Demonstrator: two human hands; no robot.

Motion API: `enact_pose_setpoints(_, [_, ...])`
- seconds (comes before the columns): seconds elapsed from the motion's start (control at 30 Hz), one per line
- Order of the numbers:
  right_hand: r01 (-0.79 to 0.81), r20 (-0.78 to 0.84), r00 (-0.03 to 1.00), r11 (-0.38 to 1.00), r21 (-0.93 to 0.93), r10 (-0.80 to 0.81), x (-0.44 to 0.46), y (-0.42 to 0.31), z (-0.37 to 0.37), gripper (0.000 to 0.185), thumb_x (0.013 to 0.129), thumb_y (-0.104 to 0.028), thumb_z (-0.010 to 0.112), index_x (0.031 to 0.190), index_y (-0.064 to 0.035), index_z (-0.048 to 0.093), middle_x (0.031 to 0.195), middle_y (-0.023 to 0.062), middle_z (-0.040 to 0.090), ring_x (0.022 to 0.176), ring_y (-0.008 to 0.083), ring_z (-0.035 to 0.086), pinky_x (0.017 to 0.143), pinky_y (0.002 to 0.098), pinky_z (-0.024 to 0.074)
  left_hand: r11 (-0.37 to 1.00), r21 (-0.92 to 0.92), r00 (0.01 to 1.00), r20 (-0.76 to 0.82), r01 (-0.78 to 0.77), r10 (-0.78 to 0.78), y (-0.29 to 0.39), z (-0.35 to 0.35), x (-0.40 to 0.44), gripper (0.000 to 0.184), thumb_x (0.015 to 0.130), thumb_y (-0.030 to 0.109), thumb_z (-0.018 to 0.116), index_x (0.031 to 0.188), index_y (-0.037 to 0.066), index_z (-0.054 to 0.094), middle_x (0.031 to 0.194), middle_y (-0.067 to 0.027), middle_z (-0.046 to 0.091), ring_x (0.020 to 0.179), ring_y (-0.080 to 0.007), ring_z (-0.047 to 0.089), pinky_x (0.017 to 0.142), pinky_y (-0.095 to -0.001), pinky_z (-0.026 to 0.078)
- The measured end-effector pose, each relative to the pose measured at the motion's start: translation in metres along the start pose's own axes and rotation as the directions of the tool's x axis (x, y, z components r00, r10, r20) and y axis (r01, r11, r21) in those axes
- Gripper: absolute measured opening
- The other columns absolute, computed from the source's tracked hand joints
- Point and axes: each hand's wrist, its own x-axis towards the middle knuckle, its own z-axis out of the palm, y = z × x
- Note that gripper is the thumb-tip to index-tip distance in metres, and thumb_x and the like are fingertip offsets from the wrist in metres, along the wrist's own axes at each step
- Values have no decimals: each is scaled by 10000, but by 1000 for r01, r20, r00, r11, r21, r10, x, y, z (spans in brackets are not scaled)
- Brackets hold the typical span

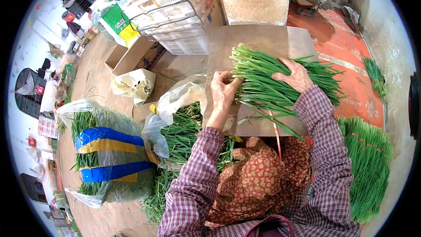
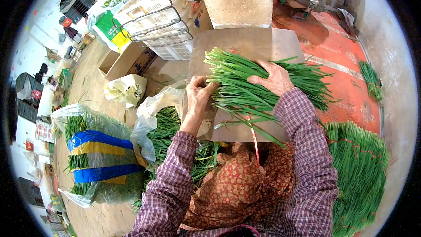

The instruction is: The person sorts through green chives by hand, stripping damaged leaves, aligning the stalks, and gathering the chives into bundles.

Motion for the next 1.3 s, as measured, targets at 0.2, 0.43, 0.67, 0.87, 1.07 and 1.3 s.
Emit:
enact_pose_setpoints(0.2, [21, 1, 1000, 1000, -3, -21, 1, 7, 3, 759, 747, -562, 659, 1260, -20, 518, 1201, 186, 585, 1134, 311, 550, 974, 385, 410, 982, -179, 998, 26, 63, -60, -3, -4, -2, 178, 768, 90, 715, 899, -6, 643, 834, 3, 573, 748, -91, 551, 677, -233, 455])
enact_pose_setpoints(0.43, [44, -34, 998, 999, -11, -45, 2, 10, 6, 765, 724, -647, 630, 1266, -115, 539, 1181, 171, 590, 1120, 323, 550, 964, 412, 423, 996, -87, 997, 81, 0, 7, 13, -2, -7, 254, 777, 119, 712, 981, -10, 631, 902, -34, 615, 804, -105, 582, 724, -243, 474])
enact_pose_setpoints(0.67, [37, -22, 999, 999, -16, -37, 1, 7, 3, 754, 730, -641, 630, 1260, -111, 543, 1196, 173, 583, 1125, 323, 547, 965, 409, 423, 886, -435, 987, 80, 159, -138, 7, 6, -5, 219, 728, 99, 763, 860, -48, 667, 970, -40, 578, 809, -120, 584, 710, -258, 490])
enact_pose_setpoints(0.87, [48, -29, 998, 998, 34, -47, 4, 10, 4, 776, 727, -630, 650, 1271, -87, 536, 1195, 169, 596, 1137, 311, 550, 970, 385, 415, 945, -299, 991, 59, 132, -119, -4, 0, -5, 189, 798, 54, 694, 957, -2, 608, 845, -30, 635, 723, -81, 567, 659, -245, 476])
enact_pose_setpoints(1.07, [24, -11, 1000, 999, 33, -23, 7, 16, 3, 844, 733, -648, 639, 1290, -29, 507, 1228, 194, 578, 1164, 302, 540, 986, 372, 402, 931, -339, 989, -23, 132, -149, 1, -18, -20, 148, 818, 97, 653, 926, 6, 609, 867, -15, 619, 735, -82, 530, 676, -233, 444])
enact_pose_setpoints(1.3, [38, 12, 999, 995, 95, -39, 14, 26, 6, 855, 745, -620, 652, 1288, 22, 494, 1242, 209, 566, 1185, 290, 525, 1010, 366, 379, 987, 143, 997, -7, -75, 77, 16, -24, -26, 222, 820, 191, 628, 955, 19, 664, 1104, -80, 590, 1013, -189, 558, 921, -311, 408])
